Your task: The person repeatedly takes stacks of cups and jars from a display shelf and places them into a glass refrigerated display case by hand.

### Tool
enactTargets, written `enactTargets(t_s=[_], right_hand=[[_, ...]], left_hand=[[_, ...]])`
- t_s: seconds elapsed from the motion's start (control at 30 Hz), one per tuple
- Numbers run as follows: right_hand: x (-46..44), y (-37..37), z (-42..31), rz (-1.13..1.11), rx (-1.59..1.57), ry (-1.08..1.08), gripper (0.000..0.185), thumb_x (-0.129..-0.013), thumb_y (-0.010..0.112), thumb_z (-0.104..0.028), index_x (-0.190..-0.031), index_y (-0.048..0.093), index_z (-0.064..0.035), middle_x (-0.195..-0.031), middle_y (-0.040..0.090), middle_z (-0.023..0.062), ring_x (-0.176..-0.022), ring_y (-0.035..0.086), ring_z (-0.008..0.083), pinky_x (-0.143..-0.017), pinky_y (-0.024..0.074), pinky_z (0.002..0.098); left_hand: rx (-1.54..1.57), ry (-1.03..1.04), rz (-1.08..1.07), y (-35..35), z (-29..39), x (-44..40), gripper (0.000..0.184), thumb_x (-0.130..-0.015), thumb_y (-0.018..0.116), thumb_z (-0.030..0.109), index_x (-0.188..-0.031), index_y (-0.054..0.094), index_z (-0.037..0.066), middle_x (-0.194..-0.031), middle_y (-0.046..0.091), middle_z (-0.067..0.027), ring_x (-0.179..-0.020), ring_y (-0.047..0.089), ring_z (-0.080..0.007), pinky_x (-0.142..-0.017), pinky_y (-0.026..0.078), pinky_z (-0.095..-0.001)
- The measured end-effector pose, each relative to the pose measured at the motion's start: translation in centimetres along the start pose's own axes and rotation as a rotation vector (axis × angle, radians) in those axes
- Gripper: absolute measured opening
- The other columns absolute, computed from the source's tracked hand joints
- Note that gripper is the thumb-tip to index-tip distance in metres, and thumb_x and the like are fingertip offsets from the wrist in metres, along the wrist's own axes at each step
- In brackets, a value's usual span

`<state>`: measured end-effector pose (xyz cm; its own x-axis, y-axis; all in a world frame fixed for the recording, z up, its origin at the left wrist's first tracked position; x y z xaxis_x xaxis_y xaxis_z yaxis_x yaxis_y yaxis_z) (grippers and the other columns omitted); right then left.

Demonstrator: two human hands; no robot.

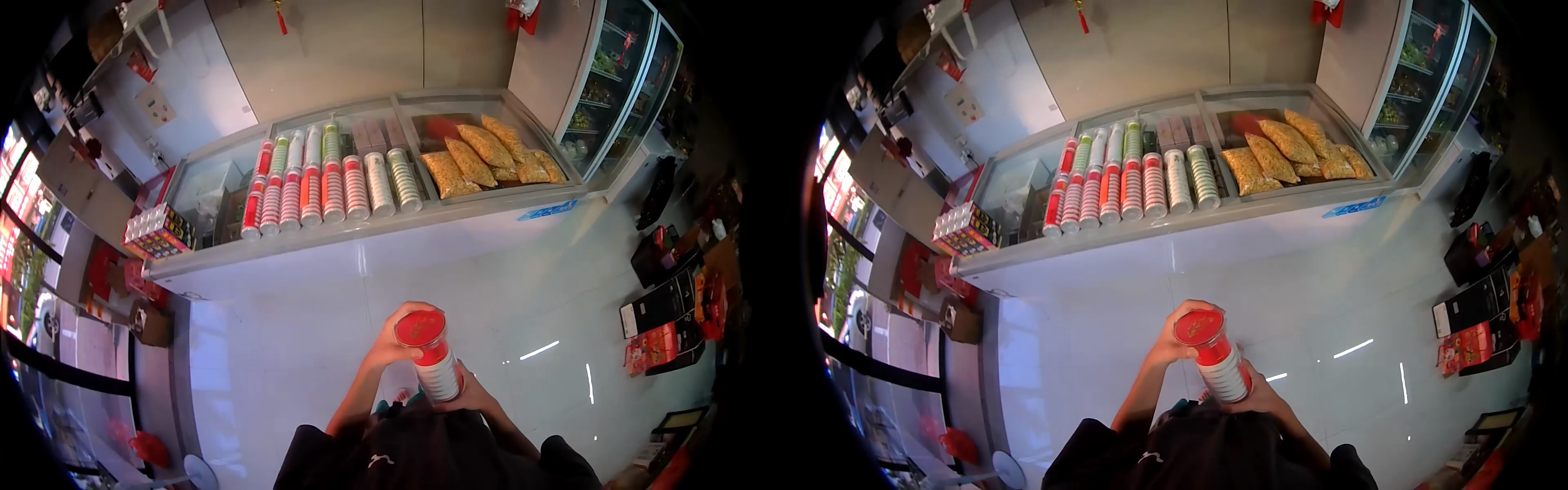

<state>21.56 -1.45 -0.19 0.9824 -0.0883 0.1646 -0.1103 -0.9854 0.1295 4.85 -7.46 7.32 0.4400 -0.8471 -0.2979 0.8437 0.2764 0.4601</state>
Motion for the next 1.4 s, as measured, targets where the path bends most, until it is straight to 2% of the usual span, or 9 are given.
enactTargets(t_s=[0.27, 0.47, 0.83, 1.0, 1.13, 1.2, 1.23, 1.33, 1.4], right_hand=[[-19.0, -5.9, -0.7, -0.098, -0.174, 0.027, 0.092, -0.061, 0.084, -0.018, -0.136, 0.031, -0.0059, -0.116, 0.054, 0.009, -0.108, 0.053, 0.0206, -0.093, 0.0437, 0.0355], [-30.9, -8.3, -5.9, -0.098, -0.001, -0.085, 0.093, -0.062, 0.083, -0.021, -0.136, 0.029, -0.0041, -0.118, 0.053, 0.0117, -0.11, 0.053, 0.0222, -0.094, 0.0435, 0.0367], [-50.8, -15.7, -11.6, 0.365, 0.23, 0.044, 0.101, -0.053, 0.085, -0.019, -0.136, 0.029, -0.0046, -0.12, 0.055, 0.0118, -0.111, 0.053, 0.0204, -0.095, 0.0428, 0.0366], [-65.0, -17.6, -15.2, 0.153, -0.085, -0.091, 0.111, -0.056, 0.086, -0.012, -0.144, 0.019, -0.0073, -0.131, 0.045, 0.0047, -0.12, 0.044, 0.0167, -0.1, 0.0372, 0.0346], [-74.0, -18.3, -15.1, 0.058, -0.148, -0.004, 0.099, -0.062, 0.082, -0.011, -0.142, 0.024, -0.0084, -0.13, 0.045, 0.005, -0.117, 0.044, 0.0159, -0.097, 0.0384, 0.0337], [-78.9, -19.2, -12.9, 0.132, -0.299, 0.002, 0.098, -0.066, 0.081, -0.015, -0.142, 0.02, -0.0063, -0.126, 0.046, 0.007, -0.113, 0.047, 0.016, -0.093, 0.0422, 0.0349], [-81.6, -20.1, -11.3, 0.199, -0.202, -0.002, 0.097, -0.066, 0.081, -0.017, -0.14, 0.021, -0.0042, -0.124, 0.047, 0.0088, -0.109, 0.049, 0.0161, -0.09, 0.0444, 0.0347], [-88.4, -21.8, -9.4, 0.376, -0.012, 0.013, 0.093, -0.066, 0.083, -0.025, -0.135, 0.026, 0.0012, -0.115, 0.053, 0.0142, -0.1, 0.055, 0.0179, -0.082, 0.0494, 0.0342], [-91.7, -22.0, -7.0, 0.395, 0.108, 0.143, 0.1, -0.063, 0.082, -0.041, -0.135, 0.027, 0.0015, -0.109, 0.059, 0.0164, -0.095, 0.06, 0.0224, -0.082, 0.0501, 0.0338]], left_hand=[[-0.051, -0.086, 0.43, -14.7, -1.3, -13.0, 0.075, -0.072, 0.075, 0.029, -0.13, 0.037, 0.001, -0.118, 0.052, -0.0111, -0.11, 0.052, -0.0194, -0.096, 0.04, -0.0323], [-0.206, 0.015, 0.458, -21.6, 3.7, -20.9, 0.076, -0.07, 0.076, 0.036, -0.125, 0.04, 0.0, -0.116, 0.052, -0.0117, -0.108, 0.053, -0.0192, -0.094, 0.041, -0.0324], [-0.072, 0.07, 0.311, -36.7, 5.8, -42.1, 0.064, -0.069, 0.073, 0.024, -0.122, 0.046, 0.003, -0.116, 0.054, -0.0078, -0.11, 0.052, -0.0193, -0.096, 0.039, -0.0311], [0.24, 0.043, 0.193, -49.1, 6.2, -52.4, 0.056, -0.077, 0.068, 0.026, -0.125, 0.046, 0.006, -0.114, 0.058, -0.0108, -0.102, 0.058, -0.0206, -0.088, 0.048, -0.0327], [0.503, -0.072, 0.215, -58.3, 5.1, -55.7, 0.064, -0.088, 0.054, 0.046, -0.136, 0.036, 0.008, -0.114, 0.059, -0.0098, -0.103, 0.057, -0.0211, -0.089, 0.047, -0.0365], [0.364, -0.261, 0.354, -62.3, 2.8, -55.5, 0.069, -0.09, 0.05, 0.049, -0.141, 0.029, 0.008, -0.116, 0.058, -0.0098, -0.107, 0.056, -0.0209, -0.094, 0.042, -0.0364], [-0.038, -0.362, 0.598, -64.5, 2.5, -53.8, 0.066, -0.092, 0.049, 0.044, -0.142, 0.027, 0.006, -0.126, 0.052, -0.0104, -0.113, 0.052, -0.0213, -0.097, 0.038, -0.0348], [-0.828, -0.073, 0.519, -65.9, 3.0, -50.8, 0.062, -0.088, 0.058, 0.033, -0.142, 0.033, 0.016, -0.141, 0.037, -0.0164, -0.125, 0.039, -0.0344, -0.103, 0.03, -0.044], [-1.362, -0.15, 0.412, -64.0, 2.3, -47.5, 0.062, -0.085, 0.06, 0.032, -0.141, 0.034, 0.021, -0.14, 0.037, -0.0179, -0.127, 0.034, -0.0409, -0.106, 0.025, -0.0484]])
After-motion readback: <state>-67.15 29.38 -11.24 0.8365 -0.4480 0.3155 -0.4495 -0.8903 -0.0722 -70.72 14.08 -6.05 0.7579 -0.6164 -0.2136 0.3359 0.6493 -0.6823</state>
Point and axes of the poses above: each hand's wrist, its own x-axis away from the middle knuckle, its own y-axis out of the palm, z = x × y, the point moved 7 cm from there along -x, towards the middle knuckle
